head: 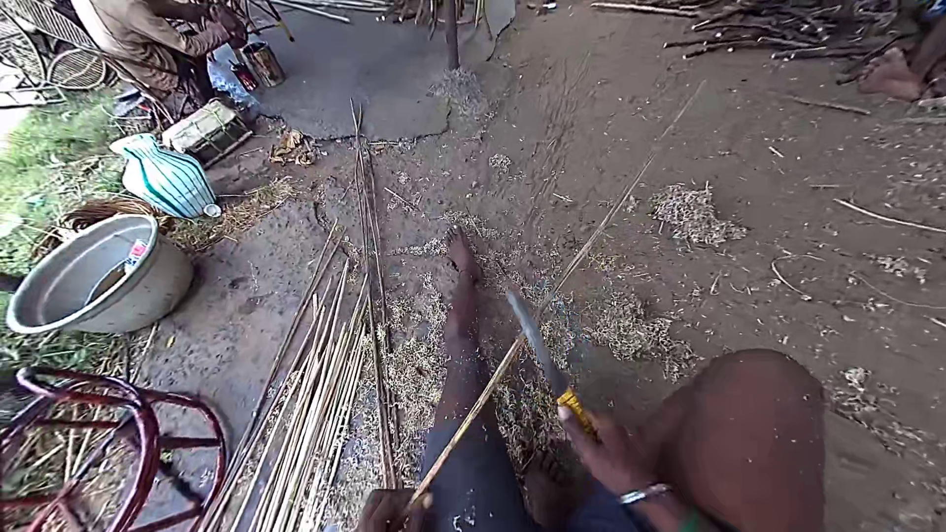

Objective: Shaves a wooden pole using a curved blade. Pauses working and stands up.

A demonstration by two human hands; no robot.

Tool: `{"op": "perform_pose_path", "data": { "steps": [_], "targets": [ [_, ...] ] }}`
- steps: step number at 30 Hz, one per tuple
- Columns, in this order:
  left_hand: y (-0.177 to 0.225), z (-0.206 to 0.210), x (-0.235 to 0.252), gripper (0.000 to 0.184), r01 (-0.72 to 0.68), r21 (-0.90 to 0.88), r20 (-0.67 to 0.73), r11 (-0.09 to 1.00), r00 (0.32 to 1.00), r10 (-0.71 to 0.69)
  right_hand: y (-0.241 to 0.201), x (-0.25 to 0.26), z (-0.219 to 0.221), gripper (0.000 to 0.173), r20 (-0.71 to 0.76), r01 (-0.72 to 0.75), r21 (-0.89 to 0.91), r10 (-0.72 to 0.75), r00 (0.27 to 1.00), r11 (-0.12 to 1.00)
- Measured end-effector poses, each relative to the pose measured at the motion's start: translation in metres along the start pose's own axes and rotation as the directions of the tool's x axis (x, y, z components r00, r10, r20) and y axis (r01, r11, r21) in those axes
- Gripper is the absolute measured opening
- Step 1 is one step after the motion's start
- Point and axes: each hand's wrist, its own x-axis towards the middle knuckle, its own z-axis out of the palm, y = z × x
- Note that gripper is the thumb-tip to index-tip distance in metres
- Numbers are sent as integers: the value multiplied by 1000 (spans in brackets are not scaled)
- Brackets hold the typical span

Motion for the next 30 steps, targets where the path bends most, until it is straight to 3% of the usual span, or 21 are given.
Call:
{"op": "perform_pose_path", "data": {
  "steps": [2, 3, 6, 7, 9, 10, 13, 14, 16, 17, 20, 21, 23, 24, 27, 30],
  "targets": [
    [41, 16, 19, 28, -83, -13, 24, 996, 996, 83, -13, -14, 1, 52, 242, 126, -245, -65, 968, 961],
    [53, 25, 27, 28, -115, -19, 44, 993, 992, 116, -13, -13, -4, 53, 250, 147, -311, -69, 966, 939],
    [76, 47, 46, 30, -171, -38, 82, 985, 981, 173, 6, 5, -13, 52, -172, 61, -123, -82, 982, 991],
    [81, 51, 50, 31, -188, -46, 86, 981, 978, 191, 7, 6, -14, 52, -194, 63, -88, -79, 978, 994],
    [87, 55, 54, 32, -192, -52, 118, 980, 973, 197, -6, -8, -24, 52, 49, 83, -272, -72, 996, 959],
    [89, 57, 54, 31, -186, -56, 135, 981, 972, 192, -10, -11, -28, 53, 103, 78, -327, -47, 994, 942],
    [93, 60, 61, 31, -203, -67, 156, 977, 965, 212, -1, -3, -29, 50, -209, -2, -106, -20, 978, 994],
    [96, 61, 61, 30, -203, -84, 160, 976, 964, 214, 0, -6, -27, 51, -181, 11, -106, -30, 983, 994],
    [97, 60, 62, 27, -195, -110, 180, 975, 960, 212, -11, -18, -25, 53, 104, 74, -279, -46, 993, 957],
    [98, 60, 63, 27, -192, -115, 182, 975, 960, 211, -14, -19, -26, 53, 130, 81, -301, -43, 991, 950],
    [100, 59, 67, 30, -196, -129, 196, 972, 956, 218, -7, -9, -30, 49, -179, -12, -73, -1, 984, 997],
    [100, 60, 67, 31, -206, -139, 196, 969, 953, 231, -8, -9, -29, 50, -155, 11, -95, -26, 988, 995],
    [98, 59, 68, 29, -231, -167, 195, 959, 945, 262, -15, -16, -24, 53, 78, 105, -274, -86, 993, 956],
    [97, 59, 69, 29, -233, -179, 197, 956, 944, 266, -17, -16, -25, 53, 97, 96, -281, -71, 993, 955],
    [100, 64, 71, 34, -204, -182, 212, 962, 947, 241, -12, -8, -34, 50, -150, -44, -66, 33, 988, 997],
    [98, 62, 72, 39, -173, -167, 232, 971, 950, 209, -20, -16, -26, 52, 95, 75, -275, -50, 994, 959]
  ]
}}
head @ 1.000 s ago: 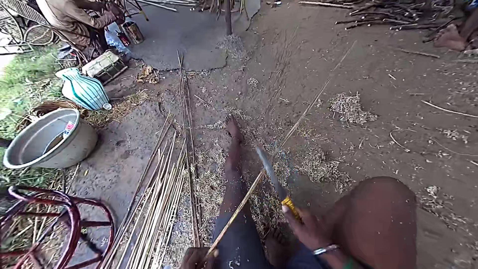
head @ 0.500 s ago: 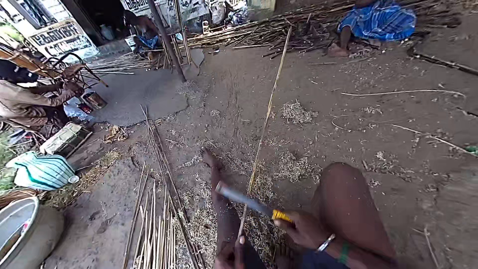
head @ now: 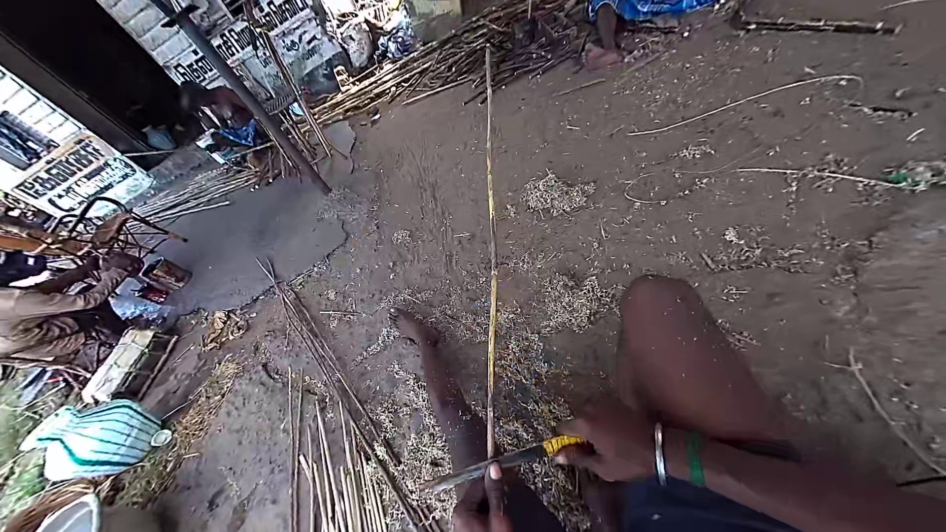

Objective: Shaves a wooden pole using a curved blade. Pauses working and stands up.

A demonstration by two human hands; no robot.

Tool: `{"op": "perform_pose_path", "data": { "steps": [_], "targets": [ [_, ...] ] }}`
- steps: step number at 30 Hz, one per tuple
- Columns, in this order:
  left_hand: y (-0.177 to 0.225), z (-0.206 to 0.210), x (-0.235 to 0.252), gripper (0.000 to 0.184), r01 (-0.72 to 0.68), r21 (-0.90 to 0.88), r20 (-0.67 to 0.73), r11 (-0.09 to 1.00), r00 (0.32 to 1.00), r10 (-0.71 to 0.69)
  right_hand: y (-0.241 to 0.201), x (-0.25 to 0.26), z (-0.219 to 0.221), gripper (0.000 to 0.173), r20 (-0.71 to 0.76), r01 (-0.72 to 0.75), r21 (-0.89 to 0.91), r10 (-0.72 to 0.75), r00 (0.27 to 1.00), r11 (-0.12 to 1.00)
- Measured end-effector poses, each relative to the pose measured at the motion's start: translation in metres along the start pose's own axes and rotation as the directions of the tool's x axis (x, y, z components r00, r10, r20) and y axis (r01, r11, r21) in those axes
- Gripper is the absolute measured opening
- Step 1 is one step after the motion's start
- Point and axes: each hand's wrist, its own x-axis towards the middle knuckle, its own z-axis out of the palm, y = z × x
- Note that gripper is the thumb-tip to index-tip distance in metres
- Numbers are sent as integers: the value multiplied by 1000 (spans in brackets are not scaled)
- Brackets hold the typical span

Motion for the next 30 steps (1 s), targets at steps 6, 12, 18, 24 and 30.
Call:
{"op": "perform_pose_path", "data": {
  "steps": [6, 12, 18, 24, 30],
  "targets": [
    [0, 4, 1, 41, 11, -30, 28, 999, 1000, -10, 1, -1, 5, 53, -32, 17, 52, -16, 999, 998],
    [-1, 1, 3, 43, 8, -56, 50, 998, 999, -5, 2, 0, 6, 53, -104, -16, 103, 27, 994, 995],
    [-2, 3, 6, 48, 21, -74, 88, 997, 996, -15, 4, 1, 7, 50, -205, -18, 161, 52, 977, 987],
    [-7, 2, 10, 55, 55, -121, 153, 991, 988, -36, 10, 2, 7, 50, -309, -27, 195, 88, 947, 980],
    [-9, 5, 10, 56, 62, -102, 163, 993, 986, -45, 14, 3, 3, 47, -247, -18, 191, 66, 967, 981]
  ]
}}
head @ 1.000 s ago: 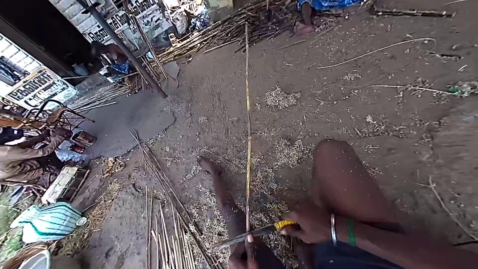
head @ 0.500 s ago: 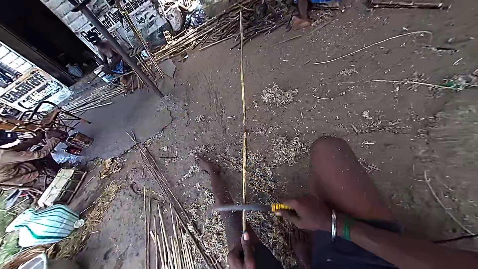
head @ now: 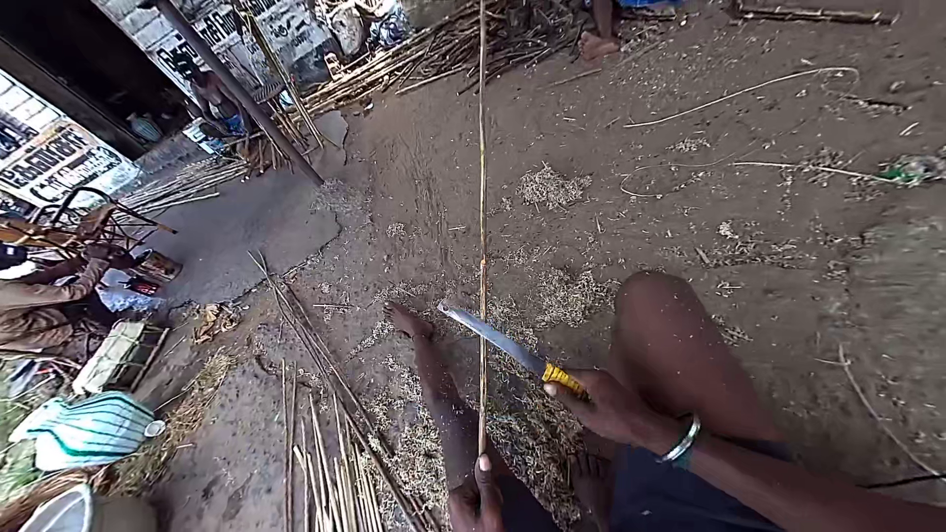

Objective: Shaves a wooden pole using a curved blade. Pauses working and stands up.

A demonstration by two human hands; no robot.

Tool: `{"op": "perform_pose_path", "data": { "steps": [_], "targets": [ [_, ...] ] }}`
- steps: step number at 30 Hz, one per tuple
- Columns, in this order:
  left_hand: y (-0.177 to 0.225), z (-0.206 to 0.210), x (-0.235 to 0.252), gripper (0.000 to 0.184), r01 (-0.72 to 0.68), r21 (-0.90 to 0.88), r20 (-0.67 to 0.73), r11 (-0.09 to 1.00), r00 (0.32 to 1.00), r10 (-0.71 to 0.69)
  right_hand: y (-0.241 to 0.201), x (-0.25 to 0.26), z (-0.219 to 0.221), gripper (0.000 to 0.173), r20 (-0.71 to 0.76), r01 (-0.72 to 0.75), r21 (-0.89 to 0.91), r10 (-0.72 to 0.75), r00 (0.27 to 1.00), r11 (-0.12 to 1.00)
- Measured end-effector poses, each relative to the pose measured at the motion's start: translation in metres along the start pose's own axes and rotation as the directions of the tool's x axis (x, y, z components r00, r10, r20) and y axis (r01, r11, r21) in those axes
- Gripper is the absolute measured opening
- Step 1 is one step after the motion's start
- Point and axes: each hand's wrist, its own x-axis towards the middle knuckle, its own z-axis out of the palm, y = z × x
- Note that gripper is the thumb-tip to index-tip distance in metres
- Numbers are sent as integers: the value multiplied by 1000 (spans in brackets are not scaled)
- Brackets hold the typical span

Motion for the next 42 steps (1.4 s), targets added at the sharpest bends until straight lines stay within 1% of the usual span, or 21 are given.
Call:
{"op": "perform_pose_path", "data": {
  "steps": [2, 3, 6, 9, 10, 12, 13, 16, 18, 19, 22, 25, 28, 29, 31, 32, 35, 38, 39, 41, 42],
  "targets": [
    [-2, 0, -2, 55, -11, 15, -9, 1000, 1000, 11, -6, -8, 10, 53, 169, 112, -126, -90, 981, 986],
    [-2, 0, -1, 54, -13, 24, -9, 1000, 1000, 14, -7, -9, 11, 55, 173, 121, -150, -95, 980, 981],
    [-4, 3, 0, 55, 16, 50, 0, 999, 1000, -16, 0, 1, 8, 49, -61, -10, 29, 12, 998, 1000],
    [-6, 2, -1, 56, 26, 41, 28, 999, 999, -27, -9, -10, 11, 55, 132, 110, -161, -89, 987, 981],
    [-5, 1, 1, 55, 26, 34, 44, 999, 999, -27, -9, -9, 7, 54, 103, 75, -145, -60, 993, 987],
    [-3, 1, 3, 55, 15, 38, 64, 999, 998, -17, -4, -1, 3, 47, -105, -28, 10, 29, 994, 1000],
    [-2, 2, 2, 56, 8, 47, 58, 999, 998, -10, -3, 0, 4, 47, -118, -29, 41, 34, 992, 999],
    [-3, 1, -1, 58, 3, 97, 28, 995, 1000, -6, -13, -8, 3, 53, 86, 16, -112, -6, 996, 994],
    [-3, 4, 1, 57, 3, 94, 25, 996, 1000, -5, -6, -2, -4, 49, -35, -30, -88, 27, 999, 996],
    [-4, 5, 1, 58, 4, 91, 26, 996, 1000, -6, -4, -2, -3, 48, -35, -37, -30, 36, 999, 999],
    [-8, 2, -3, 58, 23, 103, 26, 994, 999, -26, -13, -11, 5, 52, 139, 44, -112, -29, 990, 993],
    [-5, 9, 0, 58, 20, 97, 23, 995, 999, -22, -4, -3, -7, 49, 16, -33, -52, 34, 999, 998],
    [-10, 6, -1, 55, -5, 95, 8, 996, 1000, 4, -14, -14, 6, 53, 235, 96, -191, -50, 971, 977],
    [-9, 6, -1, 55, 3, 87, 11, 996, 1000, -4, -14, -14, 7, 54, 197, 80, -182, -43, 979, 980],
    [-6, 7, 1, 57, 27, 77, 28, 997, 999, -29, -5, -7, 2, 50, -25, -32, -39, 31, 999, 999],
    [-6, 8, 1, 57, 19, 75, 29, 997, 999, -21, -3, -4, 3, 48, -51, -29, 5, 29, 998, 1000],
    [-8, 4, -3, 56, 0, 85, 29, 996, 1000, -3, -12, -14, 9, 55, 189, 100, -187, -64, 980, 977],
    [-6, 6, -1, 58, 6, 105, 34, 994, 999, -9, -5, -5, 0, 52, -31, -52, -81, 50, 998, 995],
    [-6, 7, -1, 58, 2, 103, 34, 995, 999, -6, -5, -5, 4, 52, -7, -24, -98, 24, 1000, 995],
    [-9, 2, -5, 54, -5, 116, 36, 993, 999, 1, -15, -18, 13, 55, 186, 105, -215, -65, 980, 971],
    [-9, 1, -5, 54, -10, 124, 37, 992, 999, 6, -15, -19, 14, 56, 167, 98, -213, -63, 984, 972]
  ]
}}
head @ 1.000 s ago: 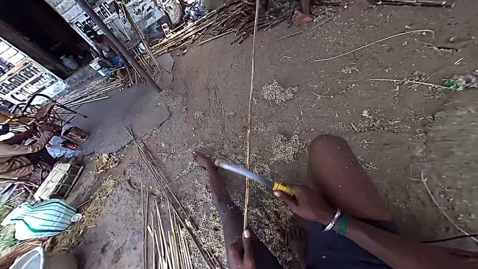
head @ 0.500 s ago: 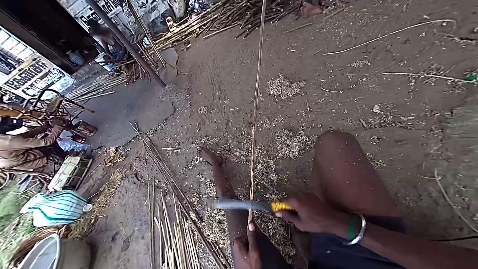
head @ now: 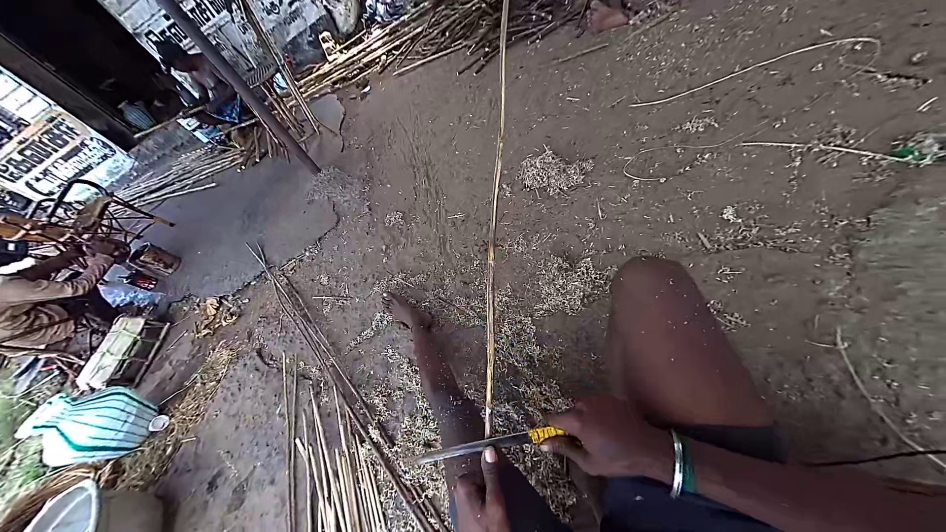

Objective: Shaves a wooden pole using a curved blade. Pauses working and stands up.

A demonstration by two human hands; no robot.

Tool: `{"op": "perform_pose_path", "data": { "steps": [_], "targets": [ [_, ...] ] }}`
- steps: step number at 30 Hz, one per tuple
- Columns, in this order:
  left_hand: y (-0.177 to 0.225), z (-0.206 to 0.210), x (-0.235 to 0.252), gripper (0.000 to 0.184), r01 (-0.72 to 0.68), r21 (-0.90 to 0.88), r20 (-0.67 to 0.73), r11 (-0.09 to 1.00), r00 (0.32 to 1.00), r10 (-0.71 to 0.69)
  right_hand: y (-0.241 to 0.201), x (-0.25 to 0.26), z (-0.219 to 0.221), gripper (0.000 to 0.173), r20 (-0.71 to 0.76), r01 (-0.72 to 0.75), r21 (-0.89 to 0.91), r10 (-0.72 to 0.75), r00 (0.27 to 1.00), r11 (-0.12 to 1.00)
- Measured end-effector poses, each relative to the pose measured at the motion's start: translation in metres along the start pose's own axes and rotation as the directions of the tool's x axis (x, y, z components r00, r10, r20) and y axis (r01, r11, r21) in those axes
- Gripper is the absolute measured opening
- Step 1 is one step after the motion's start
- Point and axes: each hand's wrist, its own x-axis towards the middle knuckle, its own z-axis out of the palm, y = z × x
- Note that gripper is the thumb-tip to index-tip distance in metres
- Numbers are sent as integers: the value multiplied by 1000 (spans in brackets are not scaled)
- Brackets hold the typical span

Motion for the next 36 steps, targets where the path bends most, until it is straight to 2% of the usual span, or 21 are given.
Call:
{"op": "perform_pose_path", "data": {
  "steps": [2, 3, 6, 7, 9, 10, 12, 13, 15, 17, 19, 21, 24, 28, 31, 33, 36],
  "targets": [
    [2, 0, 3, 57, 10, 18, 10, 1000, 1000, -10, 8, 7, -7, 52, -155, -120, 146, 143, 978, 982],
    [2, 0, 3, 57, 13, 24, 16, 1000, 1000, -14, 9, 10, -9, 49, -162, -140, 218, 177, 971, 966],
    [-3, -5, -3, 58, 26, 74, 24, 997, 999, -28, -3, 4, -9, 53, 41, -94, 104, 90, 995, 990],
    [-1, -4, -2, 58, 19, 73, 26, 997, 999, -21, -1, 5, -15, 54, 8, -112, 84, 111, 994, 990],
    [1, 0, -1, 59, 9, 74, 22, 997, 1000, -11, 6, 8, -21, 51, -73, -149, 156, 162, 984, 976],
    [2, 2, -2, 58, 12, 76, 13, 997, 1000, -13, 4, 8, -16, 51, -36, -118, 144, 124, 992, 983],
    [1, -2, -5, 53, -4, 109, -5, 994, 1000, 5, -8, 0, -3, 55, 108, -9, 10, 8, 994, 1000],
    [2, -3, -5, 55, 9, 144, -9, 990, 1000, -7, -9, -1, -3, 55, 91, -8, 0, 8, 996, 1000],
    [7, -5, -5, 60, 55, 243, 19, 968, 998, -61, 1, 3, -11, 53, -93, -101, 118, 113, 989, 988],
    [16, -9, -6, 54, 97, 253, 62, 963, 991, -116, 8, 12, -14, 44, -225, -65, 326, 144, 964, 943],
    [23, -7, -12, 42, 83, 175, 21, 981, 996, -88, 3, 12, -12, 38, -241, 16, 408, 91, 966, 913],
    [27, 2, -13, 35, 0, 143, -89, 990, 996, 13, -3, 14, -22, 34, -133, 50, 432, 9, 991, 900],
    [27, 7, -17, 32, -102, 137, -194, 985, 973, 128, -19, 19, -33, 38, -26, 84, 371, -81, 996, 925],
    [41, -4, -21, 32, -153, 79, -235, 985, 957, 168, -35, 23, -53, 24, -102, 225, 317, -202, 974, 921],
    [53, -12, -25, 33, -212, 61, -255, 975, 941, 220, -47, 22, -71, 33, -105, 265, 243, -246, 964, 933],
    [59, -14, -24, 34, -250, 49, -267, 967, 930, 254, -48, 25, -79, 27, -181, 317, 155, -288, 940, 936],
    [67, -17, -25, 32, -282, 23, -277, 959, 920, 277, -42, 35, -92, 17, -423, 404, -8, -369, 828, 915]
  ]
}}
